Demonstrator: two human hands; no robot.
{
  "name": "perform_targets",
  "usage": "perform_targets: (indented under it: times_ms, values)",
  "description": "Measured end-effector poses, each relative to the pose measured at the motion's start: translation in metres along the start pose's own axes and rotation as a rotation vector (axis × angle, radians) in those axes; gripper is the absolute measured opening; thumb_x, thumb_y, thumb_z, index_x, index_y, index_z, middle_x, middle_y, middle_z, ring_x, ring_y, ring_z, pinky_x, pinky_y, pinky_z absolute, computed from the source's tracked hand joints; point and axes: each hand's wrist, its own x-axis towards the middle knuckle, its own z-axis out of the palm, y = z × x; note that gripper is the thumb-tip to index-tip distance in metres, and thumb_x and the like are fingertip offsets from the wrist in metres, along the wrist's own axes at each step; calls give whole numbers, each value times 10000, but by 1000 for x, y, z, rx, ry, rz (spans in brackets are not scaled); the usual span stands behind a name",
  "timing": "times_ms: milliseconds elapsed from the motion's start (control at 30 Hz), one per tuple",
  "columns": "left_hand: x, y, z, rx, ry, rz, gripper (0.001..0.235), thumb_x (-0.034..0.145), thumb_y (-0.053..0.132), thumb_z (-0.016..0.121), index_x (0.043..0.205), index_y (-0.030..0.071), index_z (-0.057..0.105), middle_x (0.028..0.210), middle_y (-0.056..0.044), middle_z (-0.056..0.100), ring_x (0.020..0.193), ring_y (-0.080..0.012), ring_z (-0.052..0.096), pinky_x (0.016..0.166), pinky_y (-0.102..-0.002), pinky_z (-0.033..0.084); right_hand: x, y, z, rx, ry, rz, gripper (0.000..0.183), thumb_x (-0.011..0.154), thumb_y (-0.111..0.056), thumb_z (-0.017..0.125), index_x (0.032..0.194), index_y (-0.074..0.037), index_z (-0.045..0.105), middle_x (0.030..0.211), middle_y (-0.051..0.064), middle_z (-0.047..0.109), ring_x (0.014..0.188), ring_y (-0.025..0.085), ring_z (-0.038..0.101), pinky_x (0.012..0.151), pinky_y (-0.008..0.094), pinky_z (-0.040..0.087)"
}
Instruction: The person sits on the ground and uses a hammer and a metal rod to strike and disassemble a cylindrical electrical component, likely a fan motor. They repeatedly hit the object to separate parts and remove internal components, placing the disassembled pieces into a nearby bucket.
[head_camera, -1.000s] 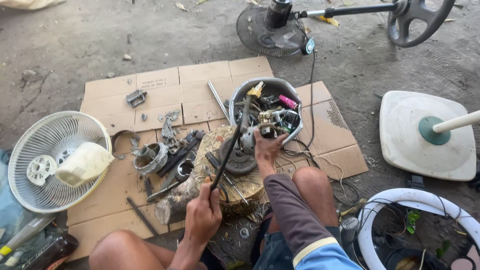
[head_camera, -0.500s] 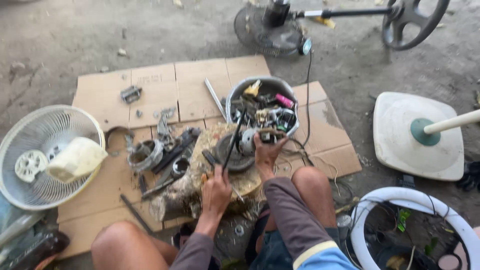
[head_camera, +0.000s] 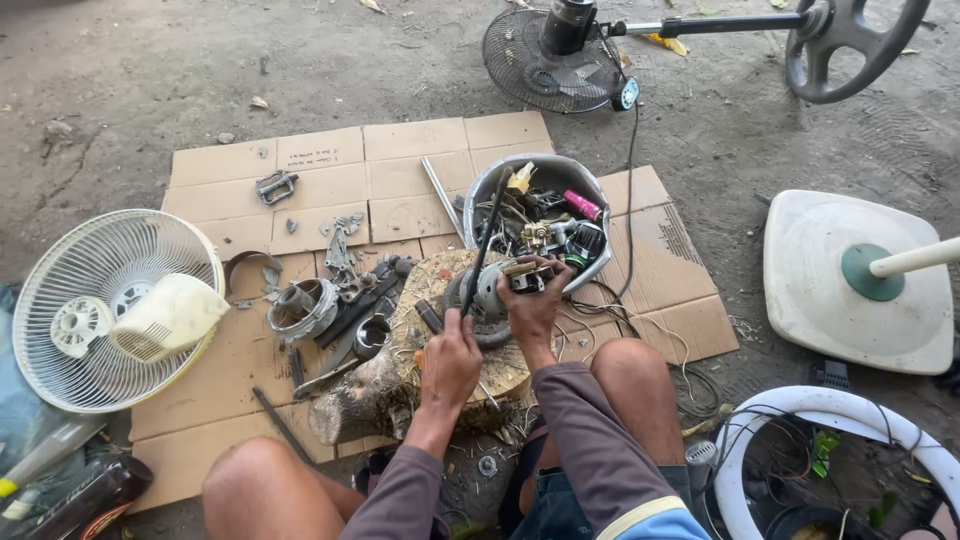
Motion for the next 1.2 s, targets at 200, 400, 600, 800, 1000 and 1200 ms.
perform_targets:
  times_ms: [200,400,600,800,1000,1200]
  values:
    - [-7,27,-17,-106,152,226,248,1105,295,377,1043,149,569,580,-130,613,469,-306,640,473,-407,503,1,3,0,231,-14,135,745,722,-185,976,1139,-123,362,1191,93,582,1049,149,603,923,291,548]
    - [-18,63,-41,-295,207,442,259,1079,204,393,1044,96,626,499,-58,540,355,-179,502,392,-290,445,1,-1,0,184,64,184,692,761,-237,970,1155,-122,413,1130,71,582,1052,144,641,956,302,538]
    - [-15,38,-26,-337,384,691,295,1033,361,426,959,164,633,454,44,470,309,-198,482,380,-261,431,5,-26,-2,196,210,116,177,1006,-286,607,918,-137,640,902,44,638,928,96,530,905,291,439]
    - [-25,-1,-15,88,-96,-32,357,1076,400,373,961,131,578,649,-237,701,664,-439,747,615,-505,560,6,-29,-4,253,384,243,130,927,-223,669,817,-156,690,821,-1,651,856,81,544,858,263,453]
    - [-3,16,-22,-138,195,-220,346,1072,379,421,942,101,581,784,-232,717,878,-520,683,773,-615,518,24,6,0,311,428,322,161,935,-221,646,820,-125,704,788,62,688,836,107,574,871,283,456]
    - [83,14,22,-12,-58,205,726,825,347,810,1366,4,468,1118,-312,634,1077,-552,617,933,-671,493,20,-31,7,281,261,361,143,933,-271,701,852,-162,747,793,59,709,822,131,621,827,305,492]
